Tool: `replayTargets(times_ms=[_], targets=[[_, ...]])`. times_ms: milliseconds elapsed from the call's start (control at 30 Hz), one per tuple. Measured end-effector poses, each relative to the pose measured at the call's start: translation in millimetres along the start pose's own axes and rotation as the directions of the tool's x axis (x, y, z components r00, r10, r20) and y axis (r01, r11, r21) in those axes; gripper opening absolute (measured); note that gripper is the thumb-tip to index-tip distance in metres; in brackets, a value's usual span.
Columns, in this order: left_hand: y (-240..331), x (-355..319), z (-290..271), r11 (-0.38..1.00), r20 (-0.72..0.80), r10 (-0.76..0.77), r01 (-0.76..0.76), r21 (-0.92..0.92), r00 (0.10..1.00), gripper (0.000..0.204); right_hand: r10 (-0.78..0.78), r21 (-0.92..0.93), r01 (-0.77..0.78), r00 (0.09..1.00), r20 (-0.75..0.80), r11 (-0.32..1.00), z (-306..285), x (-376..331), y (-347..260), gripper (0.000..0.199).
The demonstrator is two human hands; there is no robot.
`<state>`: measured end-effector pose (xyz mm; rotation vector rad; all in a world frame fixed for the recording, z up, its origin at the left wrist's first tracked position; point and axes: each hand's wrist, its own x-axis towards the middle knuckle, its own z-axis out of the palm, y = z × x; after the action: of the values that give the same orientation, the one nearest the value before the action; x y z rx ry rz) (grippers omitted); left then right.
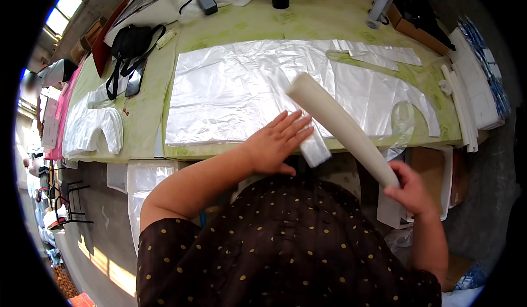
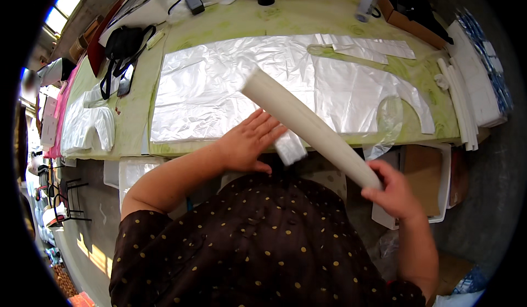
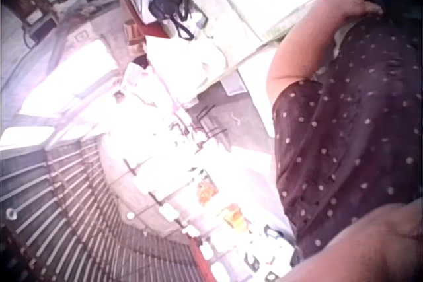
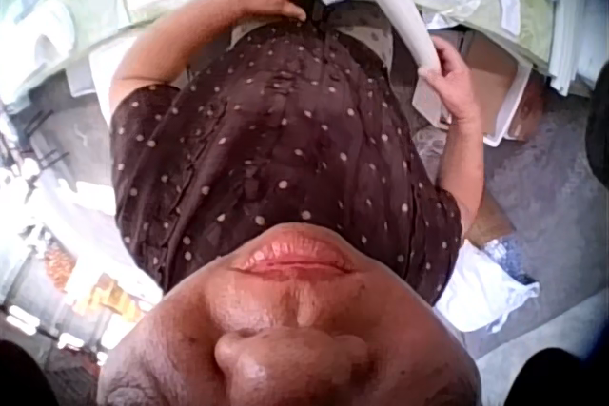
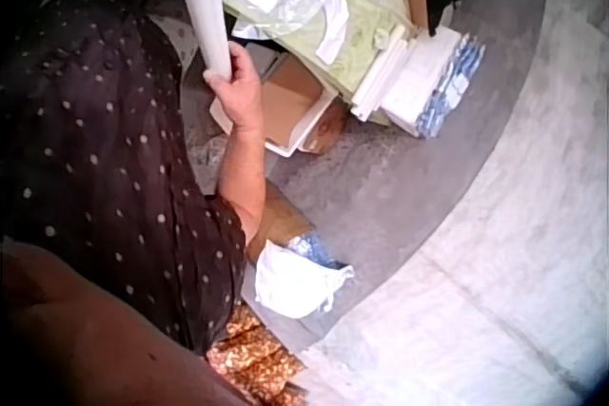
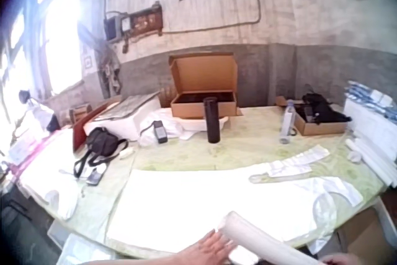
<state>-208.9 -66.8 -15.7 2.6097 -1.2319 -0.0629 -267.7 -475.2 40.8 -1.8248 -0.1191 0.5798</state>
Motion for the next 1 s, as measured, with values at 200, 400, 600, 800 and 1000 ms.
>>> replayTargets(times_ms=[200, 400, 600, 800, 1000], targets=[[4.2, -19.4, 6.5, 0.999, -0.147, 0.038, -0.041, -0.024, 0.988, 0.071, -0.341, -0.665, 0.311, 0.936, 0.088, 0.679, 18.7, 100.2, -57.2, 0.052], [9.4, -16.1, 4.9, 1.0, -0.22, 0.018, -0.022, -0.014, 0.975, 0.063, -0.387, -0.833, 0.256, 0.92, 0.054, 0.491, 8.0, 172.3, -45.5, 0.049], [7.4, -17.5, 4.0, 0.994, -0.23, -0.01, -0.016, -0.11, 0.973, 0.054, -0.627, -0.92, 0.153, 0.77, -0.119, 0.362, -1.6, 199.8, -35.2, 0.058], [18.2, -29.5, -0.7, 0.854, -0.308, -0.248, 0.057, -0.517, 0.919, 0.039, -0.751, -0.662, 0.699, 0.583, 0.309, 0.27, 82.1, 151.1, -42.4, 0.064], [10.1, -15.2, -11.5, 0.534, -0.14, -0.607, 0.271, -0.801, 0.783, 0.074, -0.451, -0.365, 0.49, 0.871, 0.193, 0.791, 134.0, 164.9, -45.3, 0.032]])
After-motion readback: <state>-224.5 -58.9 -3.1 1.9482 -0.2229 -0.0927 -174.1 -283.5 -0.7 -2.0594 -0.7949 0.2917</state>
